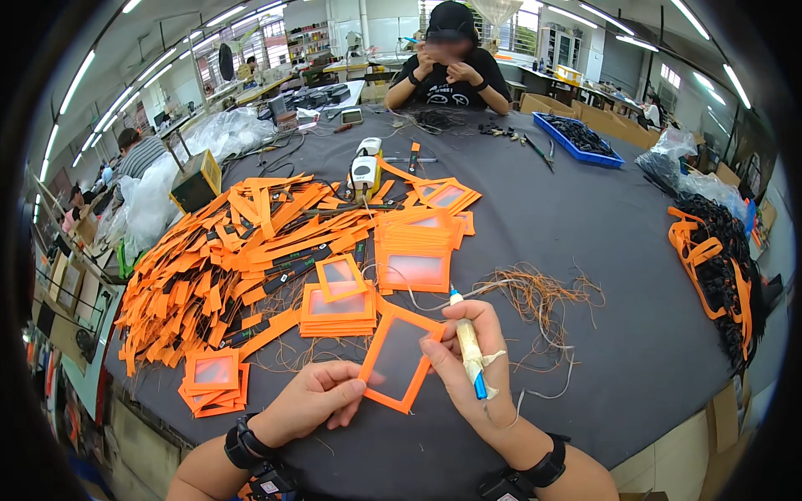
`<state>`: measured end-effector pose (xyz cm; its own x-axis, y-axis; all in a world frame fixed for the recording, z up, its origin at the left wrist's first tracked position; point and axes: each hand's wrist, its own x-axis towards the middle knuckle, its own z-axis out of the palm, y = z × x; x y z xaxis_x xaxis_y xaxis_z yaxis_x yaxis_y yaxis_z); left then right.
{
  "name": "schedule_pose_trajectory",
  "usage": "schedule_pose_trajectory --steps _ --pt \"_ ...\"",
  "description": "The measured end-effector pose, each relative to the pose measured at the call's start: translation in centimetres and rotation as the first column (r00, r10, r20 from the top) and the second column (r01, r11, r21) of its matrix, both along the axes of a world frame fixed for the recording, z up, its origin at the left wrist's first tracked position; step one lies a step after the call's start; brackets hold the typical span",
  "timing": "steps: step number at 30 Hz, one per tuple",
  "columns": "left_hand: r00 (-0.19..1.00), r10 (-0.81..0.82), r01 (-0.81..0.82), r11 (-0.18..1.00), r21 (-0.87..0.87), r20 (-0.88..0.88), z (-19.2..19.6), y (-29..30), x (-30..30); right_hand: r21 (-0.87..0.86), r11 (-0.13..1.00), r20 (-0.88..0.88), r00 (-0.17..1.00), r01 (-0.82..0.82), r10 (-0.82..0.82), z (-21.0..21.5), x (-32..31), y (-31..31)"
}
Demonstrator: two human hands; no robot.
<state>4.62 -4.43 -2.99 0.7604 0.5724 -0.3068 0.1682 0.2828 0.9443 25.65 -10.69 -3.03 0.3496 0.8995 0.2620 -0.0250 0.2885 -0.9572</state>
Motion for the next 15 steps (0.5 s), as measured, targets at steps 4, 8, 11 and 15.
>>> schedule_pose_trajectory --steps 4,8,11,15 --pt "0.988 0.150 -0.152 0.983 0.105 0.027 0.2 -0.5 -0.1 0.001 1.000 -0.001 1.000 -0.023 0.023 0.2 0.3 -0.3" --pt "0.939 0.287 -0.332 0.897 0.292 0.188 -1.0 -0.4 0.0 -0.021 0.990 -0.214 0.968 -0.141 0.133 0.7 0.5 -0.3" --pt "0.934 0.291 -0.356 0.810 0.467 0.207 -1.6 -0.2 0.1 -0.022 0.972 -0.363 0.908 -0.233 0.210 0.6 0.8 -0.3" --pt "0.863 0.347 -0.470 0.819 0.330 0.367 -1.3 -0.8 0.5 0.038 0.976 -0.286 0.934 -0.214 0.216 -0.1 0.5 0.0"
